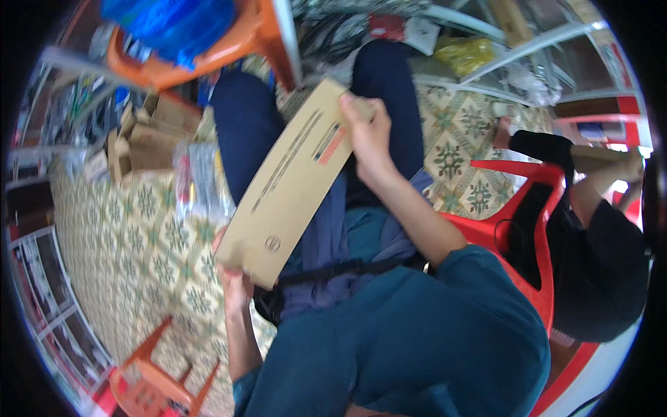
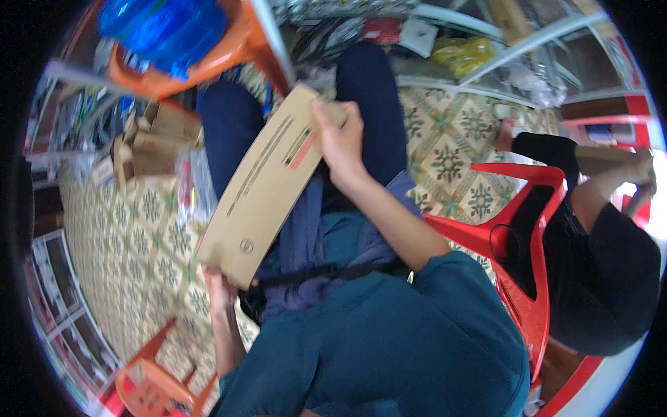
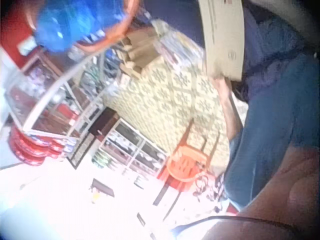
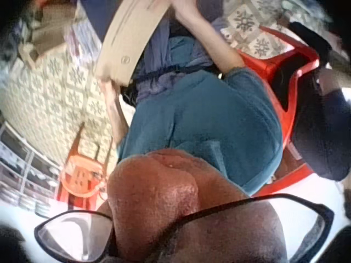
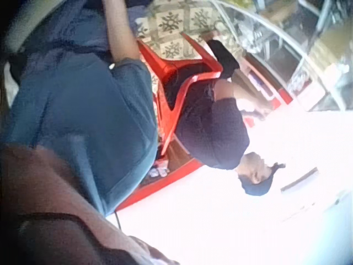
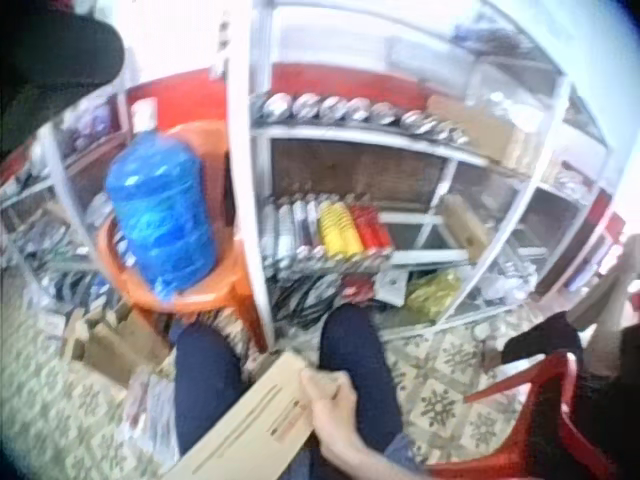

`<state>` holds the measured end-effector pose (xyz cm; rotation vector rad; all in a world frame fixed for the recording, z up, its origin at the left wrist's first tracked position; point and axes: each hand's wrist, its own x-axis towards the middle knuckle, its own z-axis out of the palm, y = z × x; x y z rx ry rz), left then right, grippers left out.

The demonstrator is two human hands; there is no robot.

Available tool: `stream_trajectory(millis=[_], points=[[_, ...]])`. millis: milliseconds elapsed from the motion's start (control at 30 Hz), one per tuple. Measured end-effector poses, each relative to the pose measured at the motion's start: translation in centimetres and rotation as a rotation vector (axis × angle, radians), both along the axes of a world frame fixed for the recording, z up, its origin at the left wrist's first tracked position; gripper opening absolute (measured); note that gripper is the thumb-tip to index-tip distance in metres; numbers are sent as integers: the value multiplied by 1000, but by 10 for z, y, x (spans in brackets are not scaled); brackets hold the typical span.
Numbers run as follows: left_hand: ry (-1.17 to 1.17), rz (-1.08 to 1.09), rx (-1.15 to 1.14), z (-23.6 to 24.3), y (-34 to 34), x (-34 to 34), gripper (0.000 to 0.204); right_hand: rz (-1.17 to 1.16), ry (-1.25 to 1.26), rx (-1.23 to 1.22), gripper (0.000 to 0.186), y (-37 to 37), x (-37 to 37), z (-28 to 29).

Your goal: The person sits on the floor and packs motorcycle suspension springs into cardboard boxes. They pick up red and yellow springs wrapped in plastic, place them into Yamaha-branded boxes, and fold the flaps to close them. The person then places the packed boxes onto a nearby metal shelf.

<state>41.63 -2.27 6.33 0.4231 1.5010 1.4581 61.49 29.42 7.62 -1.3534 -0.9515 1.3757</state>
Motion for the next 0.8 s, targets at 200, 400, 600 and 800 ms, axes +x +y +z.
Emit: stream_trajectory(millis=[200, 400, 600, 800], points=[[205, -55, 147, 52, 40, 22, 122, 21, 235, -130, 41, 30, 26, 25], [286, -293, 294, 99, 111, 44, 124, -97, 333, -55, 49, 76, 63, 59], [233, -632, 316, 108, 219, 107, 116, -133, 294, 97, 37, 153, 132, 93], [106, -731, 367, 95, 314, 173, 117, -83, 194, 146, 34, 241, 192, 89]])
